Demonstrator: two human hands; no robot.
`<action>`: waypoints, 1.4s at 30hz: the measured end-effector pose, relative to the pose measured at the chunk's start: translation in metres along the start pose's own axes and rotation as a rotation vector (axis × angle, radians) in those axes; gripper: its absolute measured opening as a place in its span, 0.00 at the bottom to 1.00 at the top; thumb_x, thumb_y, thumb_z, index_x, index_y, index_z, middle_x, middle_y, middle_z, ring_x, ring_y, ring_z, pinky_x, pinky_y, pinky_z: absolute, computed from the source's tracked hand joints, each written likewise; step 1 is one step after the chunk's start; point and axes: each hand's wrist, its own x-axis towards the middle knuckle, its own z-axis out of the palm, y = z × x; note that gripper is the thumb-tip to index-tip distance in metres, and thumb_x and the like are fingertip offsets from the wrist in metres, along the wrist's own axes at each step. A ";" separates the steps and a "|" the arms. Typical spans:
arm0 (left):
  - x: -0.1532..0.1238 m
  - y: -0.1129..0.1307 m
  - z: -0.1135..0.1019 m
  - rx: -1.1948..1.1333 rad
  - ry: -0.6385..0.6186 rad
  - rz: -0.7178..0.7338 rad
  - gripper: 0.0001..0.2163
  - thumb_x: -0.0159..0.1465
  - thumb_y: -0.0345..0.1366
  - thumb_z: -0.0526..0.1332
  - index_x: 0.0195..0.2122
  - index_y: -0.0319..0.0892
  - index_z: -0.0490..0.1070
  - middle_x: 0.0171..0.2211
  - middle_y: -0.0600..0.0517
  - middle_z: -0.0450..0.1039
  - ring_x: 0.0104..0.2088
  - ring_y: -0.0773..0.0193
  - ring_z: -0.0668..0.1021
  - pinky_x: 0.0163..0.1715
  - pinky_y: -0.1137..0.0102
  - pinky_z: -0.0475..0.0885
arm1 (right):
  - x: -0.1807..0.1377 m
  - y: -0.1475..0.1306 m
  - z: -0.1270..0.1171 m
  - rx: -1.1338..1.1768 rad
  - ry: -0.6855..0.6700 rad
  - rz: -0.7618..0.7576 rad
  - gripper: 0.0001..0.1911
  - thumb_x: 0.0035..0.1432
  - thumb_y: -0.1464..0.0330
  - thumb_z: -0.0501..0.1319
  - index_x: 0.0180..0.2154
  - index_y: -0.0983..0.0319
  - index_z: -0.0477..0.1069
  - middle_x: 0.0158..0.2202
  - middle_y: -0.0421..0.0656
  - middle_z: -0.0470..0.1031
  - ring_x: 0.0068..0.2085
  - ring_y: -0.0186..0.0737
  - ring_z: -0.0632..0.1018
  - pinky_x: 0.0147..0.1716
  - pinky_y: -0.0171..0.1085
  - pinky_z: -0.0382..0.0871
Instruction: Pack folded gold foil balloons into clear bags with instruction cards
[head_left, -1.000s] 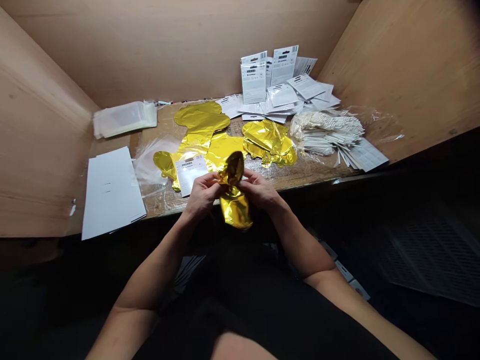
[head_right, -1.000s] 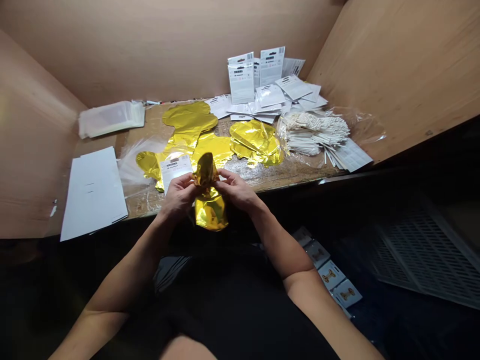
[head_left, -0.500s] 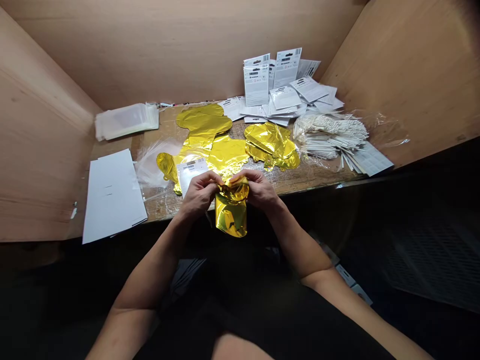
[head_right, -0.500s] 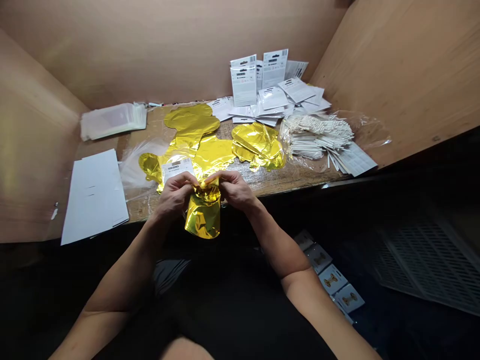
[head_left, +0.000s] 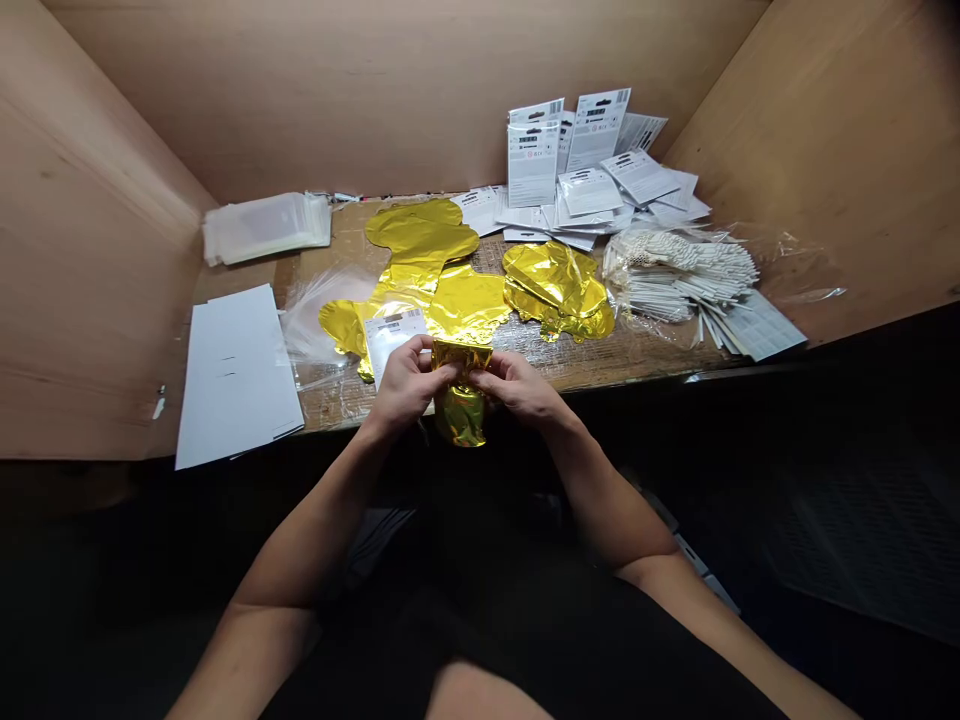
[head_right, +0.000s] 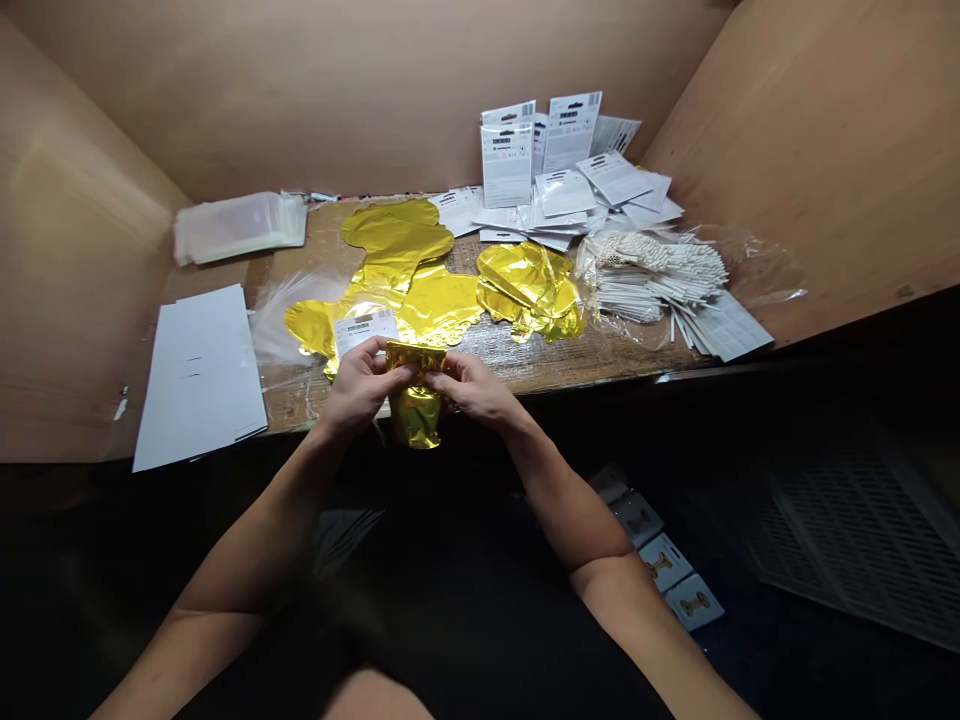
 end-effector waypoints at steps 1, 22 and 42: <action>0.000 0.000 -0.002 -0.022 0.008 -0.001 0.25 0.53 0.44 0.82 0.45 0.38 0.77 0.34 0.47 0.85 0.32 0.58 0.85 0.36 0.67 0.82 | 0.000 -0.001 0.003 0.002 0.021 -0.008 0.25 0.59 0.48 0.73 0.46 0.61 0.78 0.34 0.41 0.79 0.30 0.36 0.75 0.27 0.34 0.71; -0.033 0.002 -0.018 0.063 -0.256 -0.188 0.24 0.60 0.58 0.75 0.35 0.40 0.80 0.26 0.49 0.76 0.24 0.64 0.75 0.22 0.73 0.68 | -0.021 -0.007 0.001 -0.510 -0.035 -0.317 0.05 0.64 0.64 0.64 0.41 0.55 0.78 0.32 0.40 0.77 0.33 0.41 0.75 0.38 0.41 0.71; 0.021 -0.009 -0.083 0.661 0.423 -0.165 0.12 0.57 0.38 0.74 0.36 0.42 0.73 0.30 0.49 0.76 0.31 0.58 0.78 0.32 0.69 0.69 | 0.060 0.035 0.019 -0.228 0.250 0.071 0.14 0.57 0.56 0.68 0.35 0.58 0.71 0.25 0.36 0.70 0.22 0.33 0.67 0.20 0.33 0.58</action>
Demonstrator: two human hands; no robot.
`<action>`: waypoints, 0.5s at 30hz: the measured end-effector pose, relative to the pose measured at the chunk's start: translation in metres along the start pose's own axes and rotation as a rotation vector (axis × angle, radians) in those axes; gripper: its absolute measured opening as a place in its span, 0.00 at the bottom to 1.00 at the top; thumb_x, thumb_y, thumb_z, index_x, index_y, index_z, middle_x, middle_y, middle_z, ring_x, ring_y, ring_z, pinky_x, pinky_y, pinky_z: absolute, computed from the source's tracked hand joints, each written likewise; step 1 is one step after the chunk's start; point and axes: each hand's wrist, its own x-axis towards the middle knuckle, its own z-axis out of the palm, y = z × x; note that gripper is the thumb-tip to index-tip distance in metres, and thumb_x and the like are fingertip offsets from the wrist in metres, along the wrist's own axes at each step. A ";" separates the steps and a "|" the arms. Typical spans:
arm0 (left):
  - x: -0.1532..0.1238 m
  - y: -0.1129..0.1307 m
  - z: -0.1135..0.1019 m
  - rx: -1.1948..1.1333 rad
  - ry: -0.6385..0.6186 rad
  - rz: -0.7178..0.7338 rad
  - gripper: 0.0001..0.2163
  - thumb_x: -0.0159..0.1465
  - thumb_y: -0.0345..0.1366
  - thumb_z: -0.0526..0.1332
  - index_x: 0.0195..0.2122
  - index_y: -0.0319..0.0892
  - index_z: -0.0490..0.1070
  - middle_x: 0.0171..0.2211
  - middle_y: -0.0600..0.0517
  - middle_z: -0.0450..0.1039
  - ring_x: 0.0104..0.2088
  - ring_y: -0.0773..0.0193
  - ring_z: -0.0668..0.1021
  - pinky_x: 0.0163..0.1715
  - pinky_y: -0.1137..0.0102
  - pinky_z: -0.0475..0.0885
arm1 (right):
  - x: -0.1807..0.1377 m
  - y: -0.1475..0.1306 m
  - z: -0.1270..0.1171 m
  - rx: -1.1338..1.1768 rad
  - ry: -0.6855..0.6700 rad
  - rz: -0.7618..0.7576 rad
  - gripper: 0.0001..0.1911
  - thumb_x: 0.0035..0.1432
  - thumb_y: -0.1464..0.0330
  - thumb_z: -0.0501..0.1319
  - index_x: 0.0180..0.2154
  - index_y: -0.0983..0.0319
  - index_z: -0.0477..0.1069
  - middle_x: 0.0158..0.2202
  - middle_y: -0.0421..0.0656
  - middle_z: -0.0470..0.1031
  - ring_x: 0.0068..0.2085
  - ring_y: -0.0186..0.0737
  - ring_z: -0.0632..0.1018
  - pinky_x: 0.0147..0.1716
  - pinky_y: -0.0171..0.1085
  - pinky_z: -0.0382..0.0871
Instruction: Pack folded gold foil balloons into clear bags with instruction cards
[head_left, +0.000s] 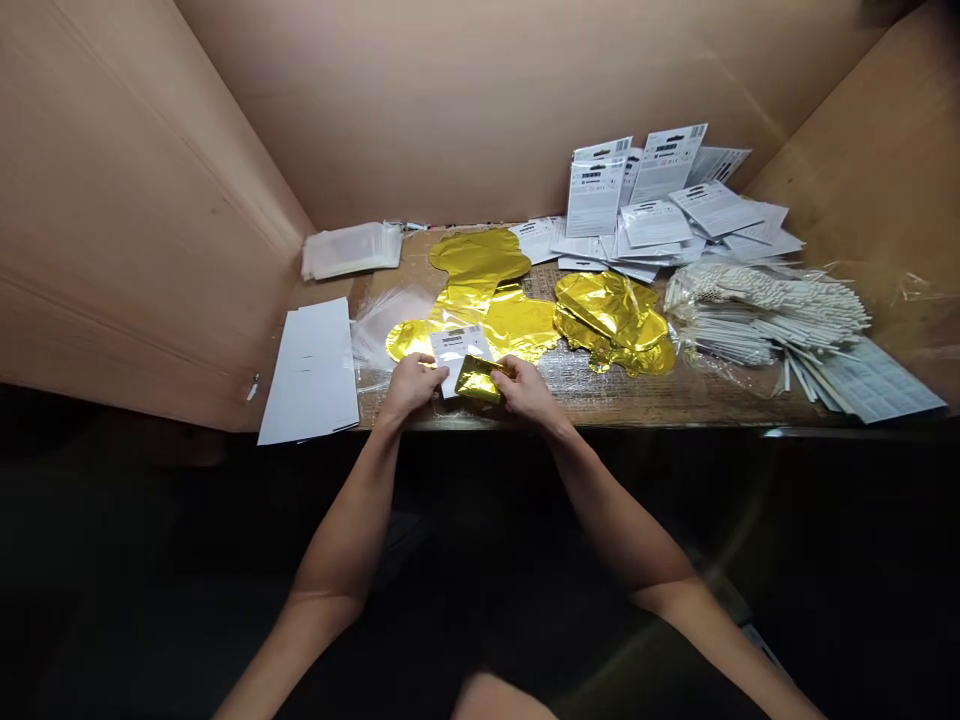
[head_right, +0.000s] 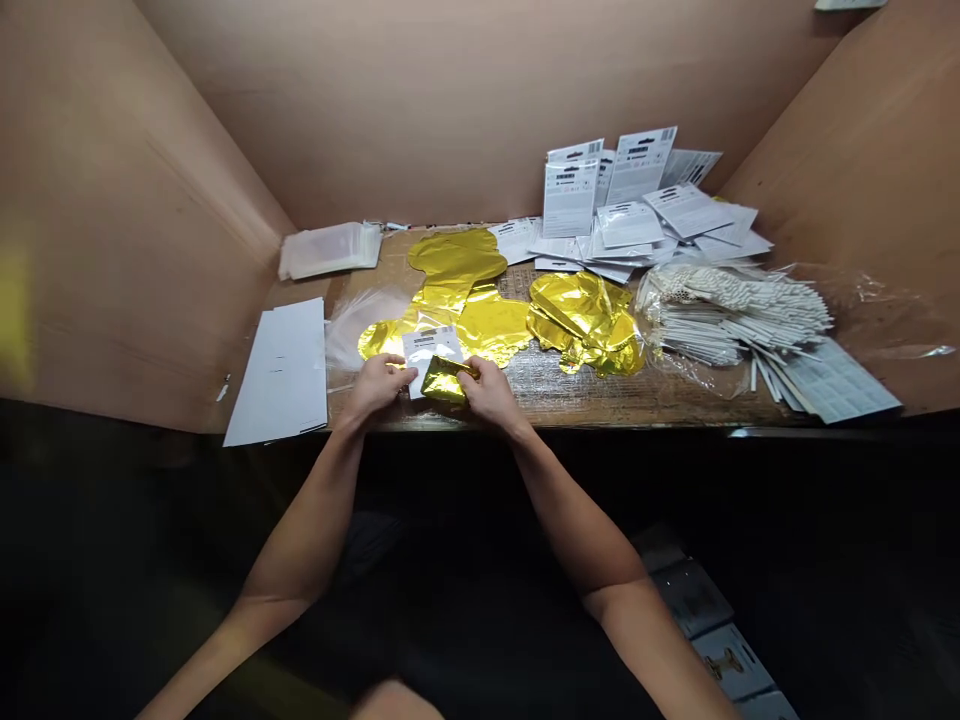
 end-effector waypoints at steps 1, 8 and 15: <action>-0.004 0.000 0.003 -0.149 -0.038 -0.025 0.12 0.57 0.38 0.73 0.36 0.41 0.73 0.27 0.52 0.74 0.26 0.63 0.74 0.27 0.71 0.65 | 0.000 0.001 0.001 0.071 -0.013 0.020 0.16 0.55 0.55 0.69 0.36 0.58 0.70 0.25 0.35 0.69 0.22 0.32 0.66 0.19 0.32 0.56; -0.037 -0.001 0.011 -0.797 -0.246 -0.085 0.17 0.53 0.41 0.79 0.33 0.39 0.75 0.23 0.57 0.70 0.18 0.76 0.65 0.17 0.79 0.55 | -0.016 -0.001 -0.018 0.388 -0.107 0.138 0.26 0.43 0.53 0.79 0.35 0.59 0.72 0.24 0.34 0.70 0.20 0.27 0.61 0.17 0.30 0.48; -0.044 0.021 0.026 -1.168 -0.457 0.088 0.38 0.54 0.65 0.75 0.56 0.41 0.77 0.55 0.38 0.82 0.61 0.38 0.81 0.57 0.49 0.79 | -0.031 -0.019 -0.024 0.391 -0.301 0.127 0.25 0.45 0.52 0.80 0.33 0.62 0.76 0.26 0.38 0.73 0.24 0.31 0.68 0.25 0.33 0.60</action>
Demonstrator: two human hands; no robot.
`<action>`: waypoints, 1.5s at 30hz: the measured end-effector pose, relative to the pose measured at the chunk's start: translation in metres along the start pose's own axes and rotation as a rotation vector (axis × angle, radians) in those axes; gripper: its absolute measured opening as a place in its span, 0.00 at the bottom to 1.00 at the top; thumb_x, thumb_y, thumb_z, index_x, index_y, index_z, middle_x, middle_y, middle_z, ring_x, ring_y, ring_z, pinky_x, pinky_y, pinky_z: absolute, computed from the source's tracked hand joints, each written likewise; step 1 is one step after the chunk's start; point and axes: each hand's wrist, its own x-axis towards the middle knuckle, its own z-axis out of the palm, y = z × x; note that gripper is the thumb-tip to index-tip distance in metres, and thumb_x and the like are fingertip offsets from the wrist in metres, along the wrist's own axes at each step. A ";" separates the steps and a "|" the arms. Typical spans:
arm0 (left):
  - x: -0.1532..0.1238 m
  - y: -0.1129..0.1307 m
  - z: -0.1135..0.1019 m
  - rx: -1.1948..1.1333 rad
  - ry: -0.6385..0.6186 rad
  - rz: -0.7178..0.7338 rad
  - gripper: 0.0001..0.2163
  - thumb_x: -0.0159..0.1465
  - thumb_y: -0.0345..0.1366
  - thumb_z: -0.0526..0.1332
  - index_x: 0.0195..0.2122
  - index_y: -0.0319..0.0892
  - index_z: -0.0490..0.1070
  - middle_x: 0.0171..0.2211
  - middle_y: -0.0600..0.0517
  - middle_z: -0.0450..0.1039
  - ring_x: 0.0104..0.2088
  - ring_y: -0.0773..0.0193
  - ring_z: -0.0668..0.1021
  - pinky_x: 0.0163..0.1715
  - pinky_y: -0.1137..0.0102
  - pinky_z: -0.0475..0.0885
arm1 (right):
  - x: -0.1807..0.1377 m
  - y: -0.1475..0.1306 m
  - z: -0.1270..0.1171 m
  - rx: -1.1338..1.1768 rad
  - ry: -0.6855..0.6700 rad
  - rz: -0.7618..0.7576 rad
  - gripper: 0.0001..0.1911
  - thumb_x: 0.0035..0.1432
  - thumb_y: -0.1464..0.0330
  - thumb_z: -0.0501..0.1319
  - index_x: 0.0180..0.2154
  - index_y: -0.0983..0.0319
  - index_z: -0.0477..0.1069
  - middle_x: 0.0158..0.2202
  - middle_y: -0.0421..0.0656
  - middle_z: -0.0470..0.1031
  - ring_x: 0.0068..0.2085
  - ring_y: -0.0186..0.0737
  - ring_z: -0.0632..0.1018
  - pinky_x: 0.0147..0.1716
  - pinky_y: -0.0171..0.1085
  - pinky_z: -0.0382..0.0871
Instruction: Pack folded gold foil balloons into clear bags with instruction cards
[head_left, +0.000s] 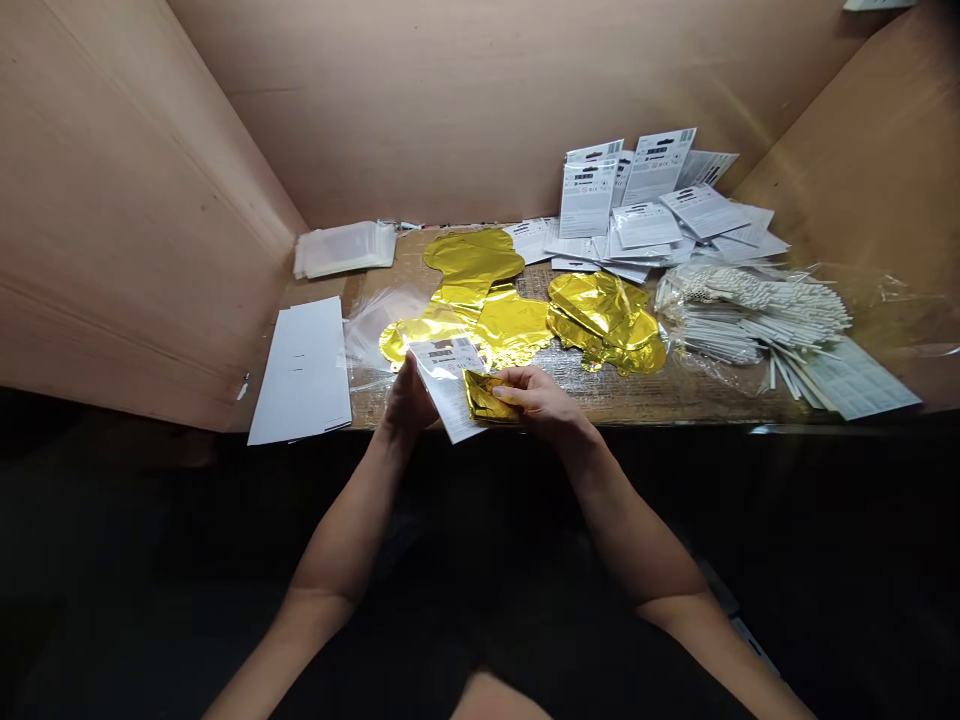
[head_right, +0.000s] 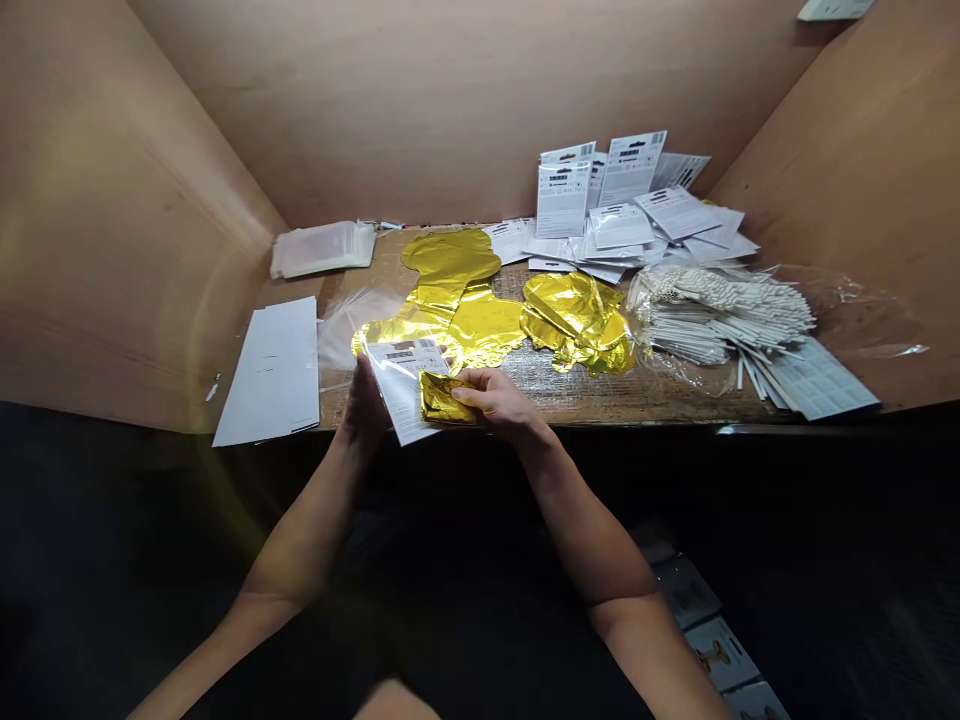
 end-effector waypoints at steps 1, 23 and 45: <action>0.003 -0.001 0.004 -0.036 0.005 -0.007 0.40 0.55 0.67 0.73 0.59 0.41 0.76 0.57 0.37 0.81 0.65 0.35 0.77 0.61 0.45 0.76 | 0.000 -0.002 0.001 -0.022 -0.021 0.001 0.25 0.46 0.51 0.79 0.33 0.62 0.75 0.25 0.37 0.72 0.23 0.31 0.66 0.24 0.33 0.57; 0.059 0.038 0.055 -0.234 0.173 0.202 0.35 0.69 0.68 0.57 0.61 0.42 0.74 0.54 0.38 0.81 0.64 0.38 0.78 0.63 0.44 0.75 | -0.020 -0.077 0.069 -1.700 0.272 -1.122 0.16 0.73 0.80 0.52 0.47 0.67 0.78 0.40 0.52 0.79 0.39 0.45 0.76 0.40 0.43 0.71; 0.011 -0.037 0.041 0.125 0.145 -0.035 0.22 0.59 0.51 0.67 0.46 0.40 0.77 0.49 0.39 0.83 0.62 0.38 0.79 0.61 0.50 0.77 | -0.017 0.011 -0.002 -1.683 0.368 -0.949 0.11 0.75 0.70 0.59 0.45 0.58 0.82 0.42 0.48 0.77 0.46 0.47 0.72 0.49 0.47 0.59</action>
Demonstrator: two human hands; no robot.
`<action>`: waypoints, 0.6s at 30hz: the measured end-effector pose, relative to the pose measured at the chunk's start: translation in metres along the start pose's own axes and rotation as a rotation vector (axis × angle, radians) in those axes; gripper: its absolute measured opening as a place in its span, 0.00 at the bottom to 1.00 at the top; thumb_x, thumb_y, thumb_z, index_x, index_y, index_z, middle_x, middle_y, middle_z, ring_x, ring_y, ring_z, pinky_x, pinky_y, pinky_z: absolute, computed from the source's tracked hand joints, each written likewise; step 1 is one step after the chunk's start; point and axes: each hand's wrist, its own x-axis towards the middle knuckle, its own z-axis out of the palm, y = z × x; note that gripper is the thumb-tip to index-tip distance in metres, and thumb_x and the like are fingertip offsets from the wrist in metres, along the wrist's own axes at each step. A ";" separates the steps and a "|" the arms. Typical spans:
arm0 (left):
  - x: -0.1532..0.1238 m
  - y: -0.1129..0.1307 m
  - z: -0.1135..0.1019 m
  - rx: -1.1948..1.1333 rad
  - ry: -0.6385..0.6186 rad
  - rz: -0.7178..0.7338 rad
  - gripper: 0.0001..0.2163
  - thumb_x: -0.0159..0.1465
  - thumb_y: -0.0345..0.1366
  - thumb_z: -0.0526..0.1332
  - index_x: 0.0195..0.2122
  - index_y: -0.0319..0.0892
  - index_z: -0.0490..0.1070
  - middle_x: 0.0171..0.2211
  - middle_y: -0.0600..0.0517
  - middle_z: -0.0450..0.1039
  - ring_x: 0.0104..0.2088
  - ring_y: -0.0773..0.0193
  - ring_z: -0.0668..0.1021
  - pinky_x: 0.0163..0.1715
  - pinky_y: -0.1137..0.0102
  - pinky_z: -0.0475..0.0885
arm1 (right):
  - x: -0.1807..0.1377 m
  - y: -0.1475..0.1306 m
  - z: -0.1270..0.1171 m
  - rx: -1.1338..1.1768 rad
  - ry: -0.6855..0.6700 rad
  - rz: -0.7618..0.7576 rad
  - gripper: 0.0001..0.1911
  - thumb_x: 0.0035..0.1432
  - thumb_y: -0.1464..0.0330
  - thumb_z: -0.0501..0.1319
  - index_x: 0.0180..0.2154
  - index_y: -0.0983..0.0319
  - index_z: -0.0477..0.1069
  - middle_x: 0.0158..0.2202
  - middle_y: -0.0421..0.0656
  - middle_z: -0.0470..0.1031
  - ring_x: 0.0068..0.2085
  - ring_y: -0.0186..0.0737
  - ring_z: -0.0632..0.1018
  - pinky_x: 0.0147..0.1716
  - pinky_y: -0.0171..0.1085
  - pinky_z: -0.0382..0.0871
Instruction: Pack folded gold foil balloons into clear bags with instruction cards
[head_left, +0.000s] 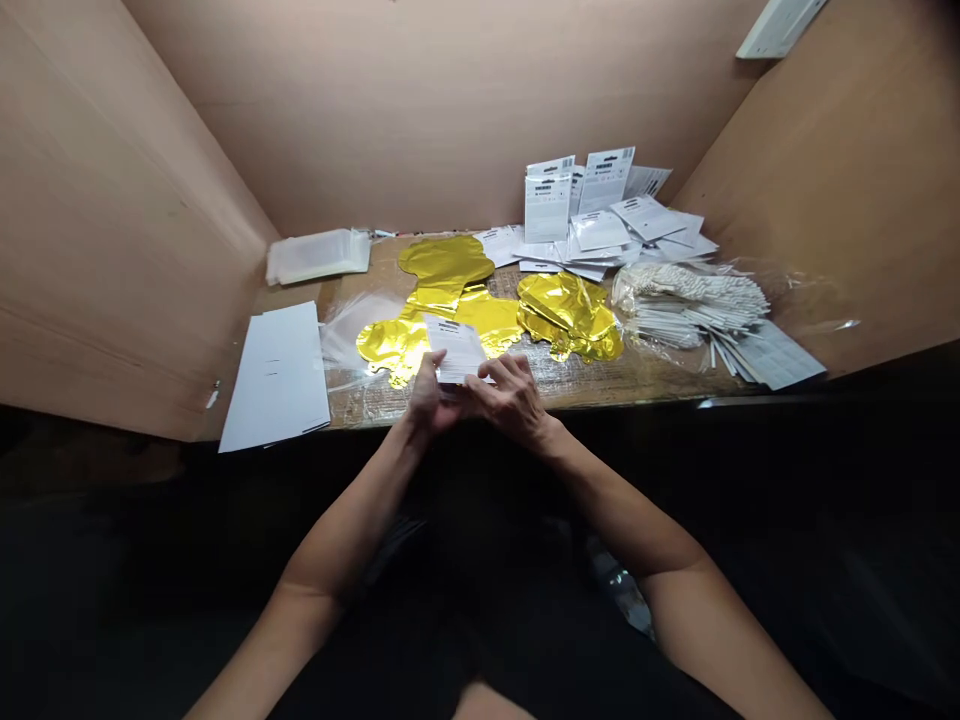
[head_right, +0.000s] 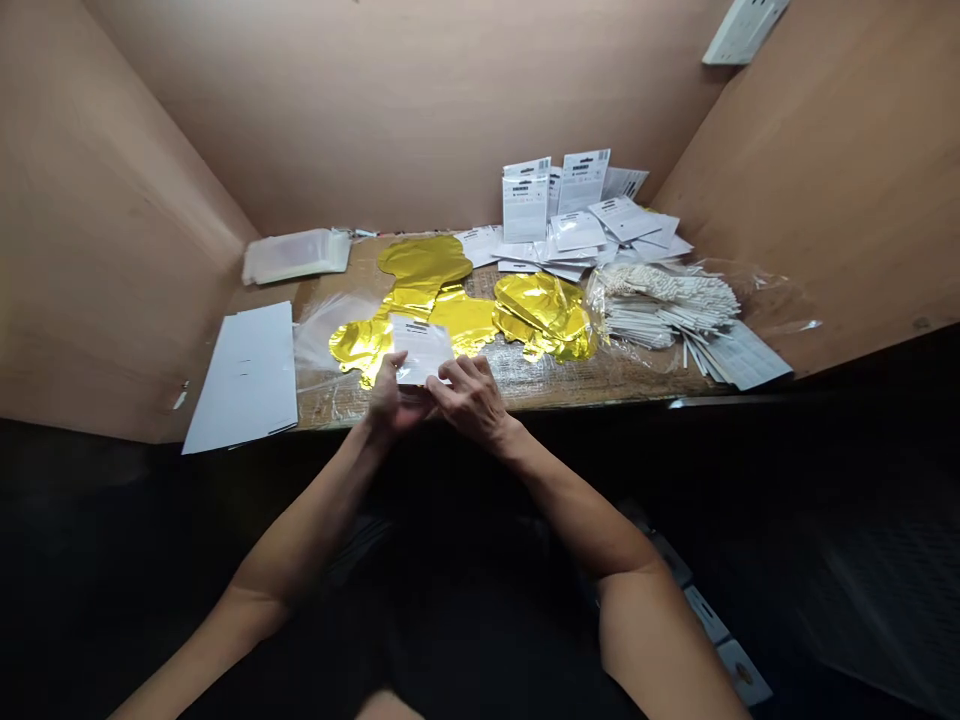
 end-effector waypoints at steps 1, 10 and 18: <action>-0.004 -0.002 -0.009 0.155 0.049 0.027 0.21 0.57 0.48 0.70 0.47 0.40 0.77 0.50 0.38 0.82 0.64 0.36 0.77 0.63 0.49 0.75 | -0.014 0.002 0.003 0.004 -0.029 0.005 0.12 0.75 0.71 0.59 0.46 0.58 0.82 0.42 0.48 0.78 0.46 0.47 0.72 0.50 0.47 0.58; 0.005 0.014 -0.054 1.176 0.228 0.607 0.41 0.55 0.36 0.76 0.69 0.38 0.68 0.78 0.33 0.52 0.80 0.34 0.47 0.80 0.47 0.39 | -0.074 -0.001 0.018 0.070 -0.179 0.165 0.12 0.76 0.68 0.59 0.53 0.58 0.81 0.52 0.51 0.80 0.52 0.50 0.74 0.54 0.50 0.57; 0.040 0.020 -0.032 0.828 -0.087 0.382 0.08 0.57 0.37 0.75 0.37 0.44 0.83 0.44 0.44 0.84 0.58 0.41 0.81 0.65 0.53 0.71 | -0.051 0.007 0.017 0.124 -0.009 0.298 0.14 0.74 0.66 0.60 0.54 0.60 0.81 0.57 0.57 0.78 0.56 0.57 0.74 0.55 0.53 0.64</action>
